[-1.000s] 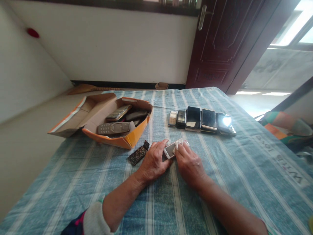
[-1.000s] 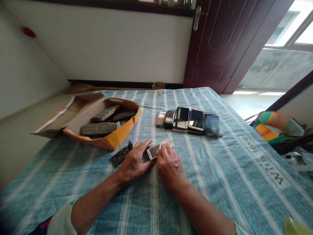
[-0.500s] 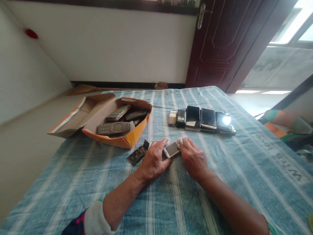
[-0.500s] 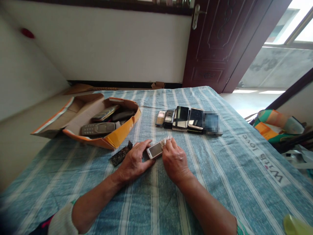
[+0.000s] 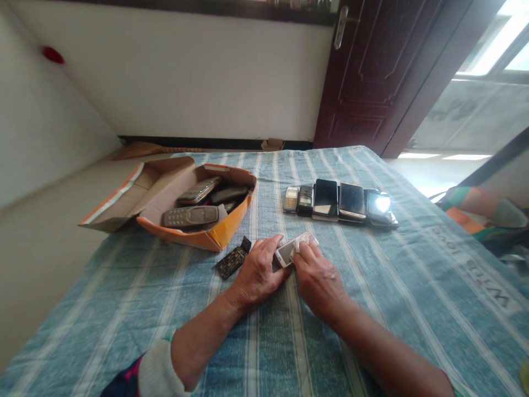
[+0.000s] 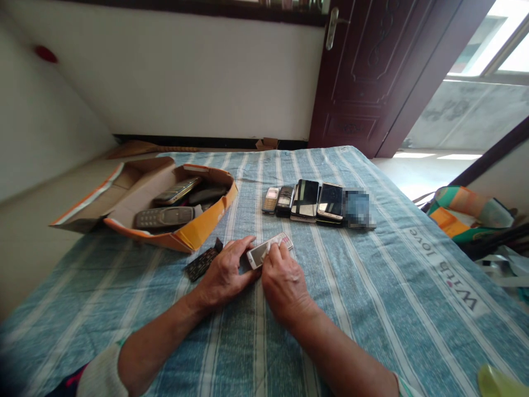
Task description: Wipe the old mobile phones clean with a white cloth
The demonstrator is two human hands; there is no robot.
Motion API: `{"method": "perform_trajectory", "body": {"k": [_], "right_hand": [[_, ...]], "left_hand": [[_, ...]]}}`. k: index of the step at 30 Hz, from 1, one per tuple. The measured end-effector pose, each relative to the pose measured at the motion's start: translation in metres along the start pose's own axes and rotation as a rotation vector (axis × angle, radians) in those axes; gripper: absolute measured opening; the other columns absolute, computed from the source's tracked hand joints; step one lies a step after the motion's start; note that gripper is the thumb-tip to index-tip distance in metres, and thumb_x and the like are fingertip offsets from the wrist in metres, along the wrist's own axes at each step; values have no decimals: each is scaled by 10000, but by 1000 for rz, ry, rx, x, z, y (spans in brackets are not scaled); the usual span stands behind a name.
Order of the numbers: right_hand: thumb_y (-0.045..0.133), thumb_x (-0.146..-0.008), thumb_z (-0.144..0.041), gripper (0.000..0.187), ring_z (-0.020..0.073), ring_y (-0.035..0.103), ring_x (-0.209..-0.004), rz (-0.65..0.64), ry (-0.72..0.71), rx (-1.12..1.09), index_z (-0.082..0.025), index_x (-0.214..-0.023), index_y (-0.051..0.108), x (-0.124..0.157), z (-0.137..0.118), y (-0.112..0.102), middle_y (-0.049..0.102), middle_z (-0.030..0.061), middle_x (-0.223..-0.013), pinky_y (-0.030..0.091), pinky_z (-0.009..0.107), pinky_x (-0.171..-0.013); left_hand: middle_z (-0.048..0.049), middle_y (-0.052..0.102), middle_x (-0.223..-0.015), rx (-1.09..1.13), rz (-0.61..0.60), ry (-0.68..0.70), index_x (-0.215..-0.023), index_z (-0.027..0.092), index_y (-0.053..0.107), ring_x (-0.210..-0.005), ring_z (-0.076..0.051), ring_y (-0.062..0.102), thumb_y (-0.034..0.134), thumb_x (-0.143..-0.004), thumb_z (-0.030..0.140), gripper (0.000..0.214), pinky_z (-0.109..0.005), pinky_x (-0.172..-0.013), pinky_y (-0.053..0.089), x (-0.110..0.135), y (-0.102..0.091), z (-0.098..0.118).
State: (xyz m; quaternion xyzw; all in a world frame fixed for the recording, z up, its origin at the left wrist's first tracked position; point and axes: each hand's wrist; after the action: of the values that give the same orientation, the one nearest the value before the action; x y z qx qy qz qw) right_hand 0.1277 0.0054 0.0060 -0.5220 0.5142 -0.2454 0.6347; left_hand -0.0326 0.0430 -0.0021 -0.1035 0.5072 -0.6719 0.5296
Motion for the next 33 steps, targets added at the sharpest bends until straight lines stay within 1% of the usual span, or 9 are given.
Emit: {"method": "perform_trajectory", "body": {"k": [5,11,13,16,19,21,23,26,33], "right_hand": [[480,-855,-38,227,207,531,-881,-109,68,-190,-166,-753,638,-8,18,-13,604,65,-891,468,285,-703],[494,-822,-11,225,208,514,-853,-114,63,-202,-164,-785,655,-9,26,-16,588,65,-873,425,278,-666],[470,-818,0,243,213,524,-879,-99,58,-207,-158,-812,655,-8,27,-14,594,85,-954,433,286,-683],[436,-784,39,299,214,534,-949,-88,16,-215,-157,-861,649,-8,31,-13,539,113,-1233,442,297,-719],[449,-757,53,299,213,523,-989,-113,-42,-215,-167,-822,640,-9,37,-14,471,86,-1372,442,302,-737],[472,-768,44,273,200,518,-946,-140,-80,-231,-175,-780,634,-10,39,-15,565,71,-1253,436,293,-723],[485,-791,32,257,185,509,-877,-152,-110,-263,-181,-752,625,-11,40,-15,639,56,-1037,426,281,-699],[486,-820,16,251,181,488,-822,-121,-146,-314,-178,-710,601,-12,36,-14,619,43,-824,410,279,-673],[477,-858,-19,228,178,467,-771,-17,-252,-328,-160,-734,605,-9,18,-9,588,46,-787,388,278,-629]], "left_hand": [[-117,652,-1026,-23,-18,4,-1228,96,479,-946,-265,600,680,-699,211,577,-409,-846,520,-1,-1,1],[-122,648,-1034,-20,-40,-6,-1226,84,478,-951,-263,590,678,-700,203,576,-408,-861,513,-1,-3,5],[-121,647,-1042,-12,-49,-13,-1233,86,473,-962,-263,587,688,-687,190,595,-408,-869,508,-1,-3,5],[-123,643,-1055,-10,-59,-14,-1238,94,470,-982,-269,580,695,-673,175,613,-409,-866,506,-1,-4,5],[-116,643,-1056,-12,-62,-12,-1234,111,476,-971,-267,579,689,-678,184,600,-411,-858,506,-1,-4,5],[-111,645,-1044,-13,-57,-11,-1229,115,481,-955,-262,581,682,-687,191,583,-410,-853,507,-1,-5,5],[-106,646,-1032,-11,-55,-9,-1222,115,487,-941,-257,583,678,-689,190,571,-404,-846,509,-1,-5,5],[-112,646,-1024,-5,-53,-5,-1217,99,494,-935,-257,584,680,-695,201,563,-401,-843,511,-1,-4,5],[-143,644,-1057,-8,-28,26,-1223,82,488,-953,-268,588,657,-738,258,544,-416,-869,504,-1,-2,3]]}}
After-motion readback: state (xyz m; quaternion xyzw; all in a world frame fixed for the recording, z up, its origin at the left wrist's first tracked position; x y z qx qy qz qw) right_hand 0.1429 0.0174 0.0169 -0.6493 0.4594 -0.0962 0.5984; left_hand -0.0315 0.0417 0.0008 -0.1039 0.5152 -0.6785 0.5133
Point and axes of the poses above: each hand's wrist, its own x-axis away from the middle knuckle, its own y-axis out of the palm, z = x × y
